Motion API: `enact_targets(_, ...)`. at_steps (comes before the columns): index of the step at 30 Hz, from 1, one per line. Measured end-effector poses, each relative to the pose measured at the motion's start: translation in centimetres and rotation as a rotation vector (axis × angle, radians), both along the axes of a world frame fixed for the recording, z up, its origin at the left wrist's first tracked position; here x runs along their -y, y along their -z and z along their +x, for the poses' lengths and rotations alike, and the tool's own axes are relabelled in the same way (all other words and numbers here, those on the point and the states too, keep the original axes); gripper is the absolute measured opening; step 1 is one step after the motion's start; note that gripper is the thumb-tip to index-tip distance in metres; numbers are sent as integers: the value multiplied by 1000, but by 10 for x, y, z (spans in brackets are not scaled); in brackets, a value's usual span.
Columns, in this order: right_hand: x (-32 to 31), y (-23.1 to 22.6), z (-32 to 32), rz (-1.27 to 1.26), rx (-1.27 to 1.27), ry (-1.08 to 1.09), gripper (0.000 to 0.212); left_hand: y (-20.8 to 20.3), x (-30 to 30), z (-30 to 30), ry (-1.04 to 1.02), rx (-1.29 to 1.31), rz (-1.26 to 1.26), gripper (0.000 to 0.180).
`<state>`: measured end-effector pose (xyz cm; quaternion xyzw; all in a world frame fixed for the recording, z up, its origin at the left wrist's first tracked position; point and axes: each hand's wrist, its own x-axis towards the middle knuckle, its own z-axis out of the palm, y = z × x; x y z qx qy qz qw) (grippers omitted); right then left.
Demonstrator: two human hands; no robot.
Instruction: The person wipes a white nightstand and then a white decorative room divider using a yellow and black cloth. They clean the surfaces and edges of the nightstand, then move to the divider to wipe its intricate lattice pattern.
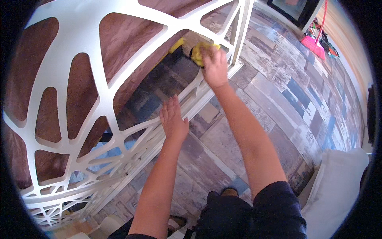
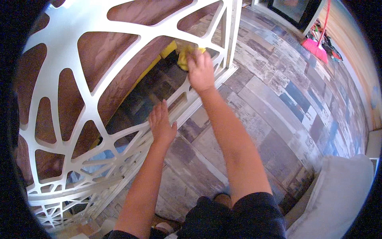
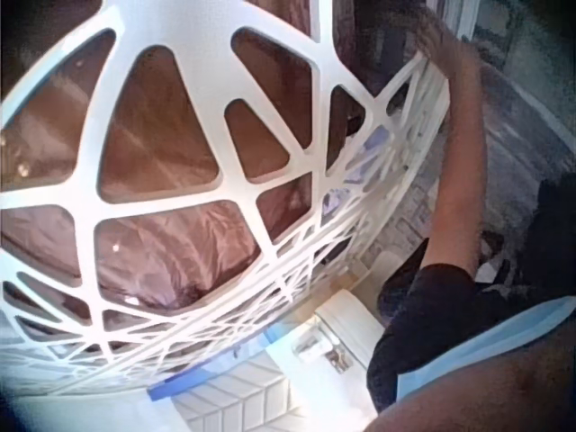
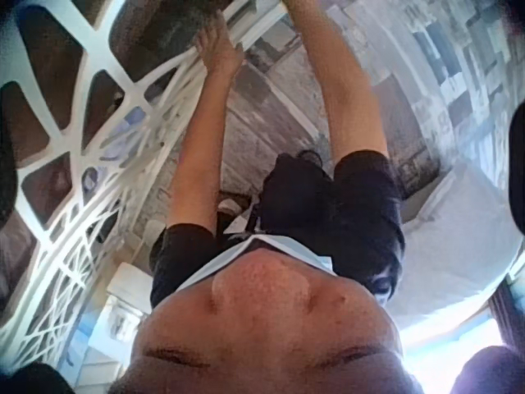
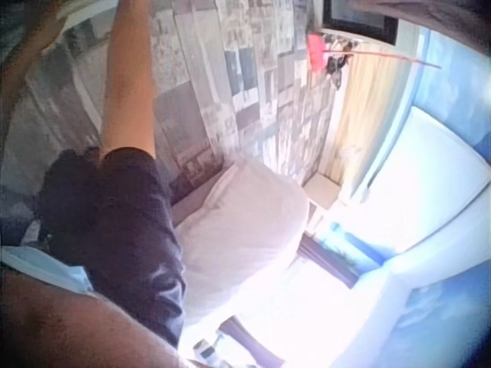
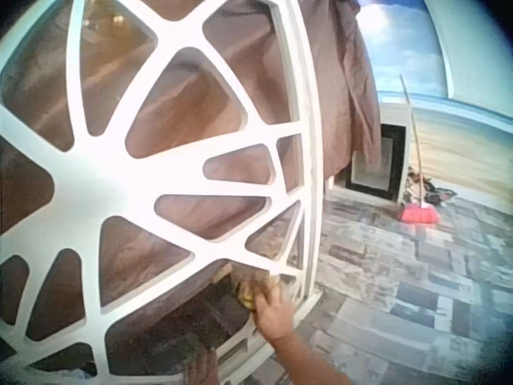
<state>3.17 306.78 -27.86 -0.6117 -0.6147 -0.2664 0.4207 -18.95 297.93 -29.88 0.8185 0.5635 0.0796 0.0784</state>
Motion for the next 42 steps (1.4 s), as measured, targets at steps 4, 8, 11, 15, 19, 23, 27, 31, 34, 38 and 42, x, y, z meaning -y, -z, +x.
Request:
enact_targets(4,21,35,-32,-108,-70,-75,42,-2,3,1,6,6,45,103)
enact_targets(8,48,45,-63,-175,-362,-184,38,5,-2,-9,62,8,114,108)
enact_targets(11,53,50,-61,-220,-496,-242,46,-13,-9,6,19,-31,-107,102)
enact_targets(15,54,9,-42,-38,-910,-158,38,-15,-33,34,4,-36,-157,96)
enact_targets(19,25,-95,-24,370,-813,-126,36,0,-72,76,75,175,-139,81)
enact_targets(23,-13,-104,-12,201,-851,-305,49,-77,-70,146,40,270,-377,58)
enact_targets(27,-22,-88,-18,126,-687,-293,53,24,-125,134,9,324,-323,57)
enact_targets(31,-6,-68,12,-15,-710,-115,50,-3,-104,137,-36,257,-418,81)
enact_targets(34,-4,-90,28,66,-959,-196,28,-3,-105,133,-61,213,-481,101)
enact_targets(38,-22,-126,67,407,-697,-86,12,2,-116,127,-62,194,-589,106)
enact_targets(42,-21,-114,90,167,-490,-23,36,4,-115,129,-45,189,-585,106)
